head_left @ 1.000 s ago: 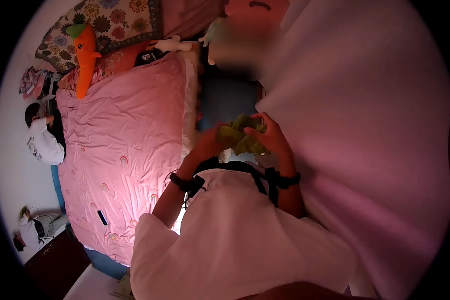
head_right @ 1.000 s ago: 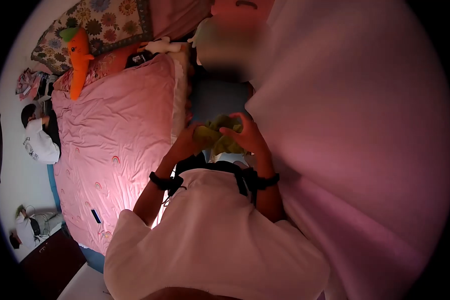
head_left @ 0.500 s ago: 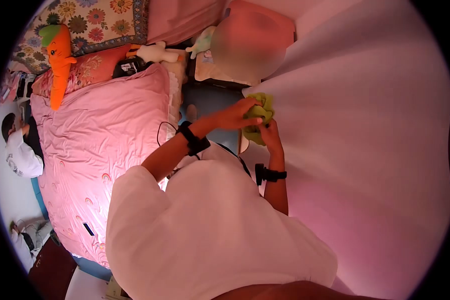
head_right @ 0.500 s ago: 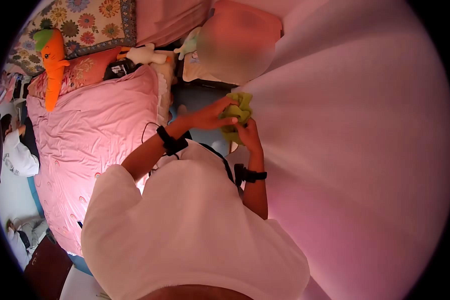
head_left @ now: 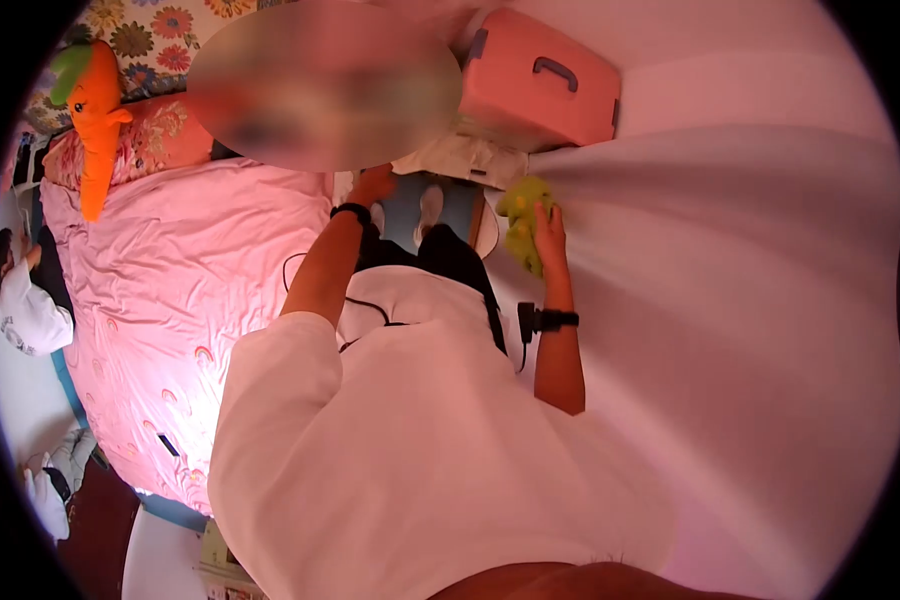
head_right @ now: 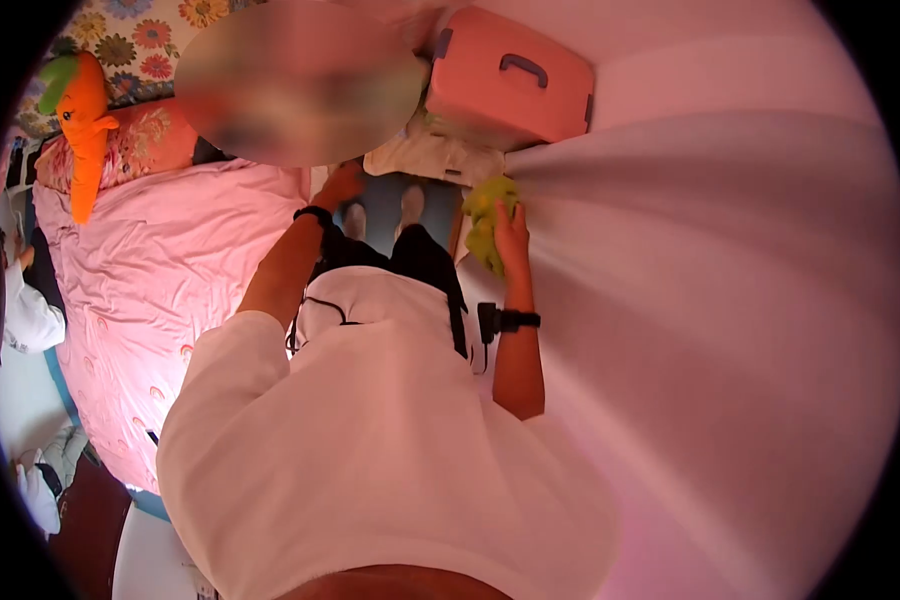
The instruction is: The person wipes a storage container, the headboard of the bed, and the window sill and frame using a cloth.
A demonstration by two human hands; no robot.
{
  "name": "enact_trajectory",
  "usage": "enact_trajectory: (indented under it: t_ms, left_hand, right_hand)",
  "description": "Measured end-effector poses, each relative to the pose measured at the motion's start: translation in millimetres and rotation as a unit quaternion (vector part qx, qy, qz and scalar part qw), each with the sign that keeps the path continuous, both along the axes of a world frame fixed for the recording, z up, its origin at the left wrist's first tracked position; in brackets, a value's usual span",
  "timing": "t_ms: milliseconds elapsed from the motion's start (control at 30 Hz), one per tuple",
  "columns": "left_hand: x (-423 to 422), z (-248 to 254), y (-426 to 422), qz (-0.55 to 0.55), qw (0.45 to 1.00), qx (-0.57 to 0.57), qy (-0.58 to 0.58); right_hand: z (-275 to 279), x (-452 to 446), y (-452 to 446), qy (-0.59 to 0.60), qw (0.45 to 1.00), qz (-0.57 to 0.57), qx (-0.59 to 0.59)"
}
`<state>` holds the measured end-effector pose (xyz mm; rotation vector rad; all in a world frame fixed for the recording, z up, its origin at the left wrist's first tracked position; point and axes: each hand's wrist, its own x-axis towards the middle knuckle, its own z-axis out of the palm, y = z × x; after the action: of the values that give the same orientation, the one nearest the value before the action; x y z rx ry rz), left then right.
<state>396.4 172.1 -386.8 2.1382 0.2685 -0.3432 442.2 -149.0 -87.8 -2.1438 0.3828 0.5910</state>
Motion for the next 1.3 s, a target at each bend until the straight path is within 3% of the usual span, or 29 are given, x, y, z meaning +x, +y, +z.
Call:
enact_trajectory:
  t_ms: [67,167,300,367,433,500,567,600,667,700,767,1000,1100,1167,1300]
  left_hand:
    - [-16.4,25.3,2.1,0.014,0.997,-0.003,0.070]
    - [-9.8,65.7,6.9,0.043,0.995,0.012,0.087]
    - [2.5,69.8,7.7,0.186,0.975,0.015,0.121]
    - [18.7,74.1,9.3,0.225,0.966,0.009,0.124]
    - [38.1,72.1,1.4,0.255,0.955,0.014,0.150]
    - [55.5,37.9,-4.8,0.247,0.960,0.043,0.125]
    - [77.5,8.8,-10.0,0.235,0.964,0.084,0.095]
    - [85.0,-2.1,-17.8,0.244,0.961,0.082,0.104]
    - [109.5,-23.5,-30.9,0.242,0.964,0.107,-0.026]
    - [124.4,-25.2,-32.0,0.257,0.959,0.113,-0.024]
    - [146.7,-24.1,-45.9,0.219,0.965,0.145,0.001]
    - [207.6,-51.8,-66.7,0.281,0.941,0.179,0.062]
    - [215.1,-57.3,-67.2,0.241,0.931,0.267,0.066]
    - [215.1,-58.4,-62.0,0.243,0.933,0.258,0.064]
    - [207.2,-54.7,-51.0,0.250,0.946,0.199,0.061]
  right_hand:
    - [-60.6,24.8,9.1,-0.009,0.990,0.118,-0.073]
    - [-169.6,55.8,-17.5,-0.012,0.979,0.179,-0.092]
    - [-156.5,123.7,24.4,0.148,0.962,0.214,-0.079]
    - [-182.9,152.0,30.2,0.062,0.921,0.349,-0.158]
    - [-224.1,167.3,27.9,0.043,0.915,0.377,-0.140]
    - [-241.0,178.8,28.3,0.015,0.902,0.414,-0.125]
    - [-244.4,186.5,36.5,-0.061,0.814,0.561,-0.138]
    - [-251.1,185.4,35.6,-0.055,0.808,0.570,-0.136]
    - [-264.5,192.5,38.3,0.044,0.834,0.548,-0.045]
    - [-276.4,186.2,41.7,-0.073,0.800,0.589,-0.088]
    - [-296.5,184.8,48.8,-0.063,0.806,0.585,-0.067]
    - [-303.6,187.0,76.0,-0.003,0.827,0.558,-0.068]
    - [-292.6,190.5,95.5,0.046,0.826,0.557,-0.072]
    - [-300.1,191.7,103.8,0.048,0.832,0.548,-0.076]
    - [-350.9,179.0,85.1,-0.056,0.788,0.591,-0.159]
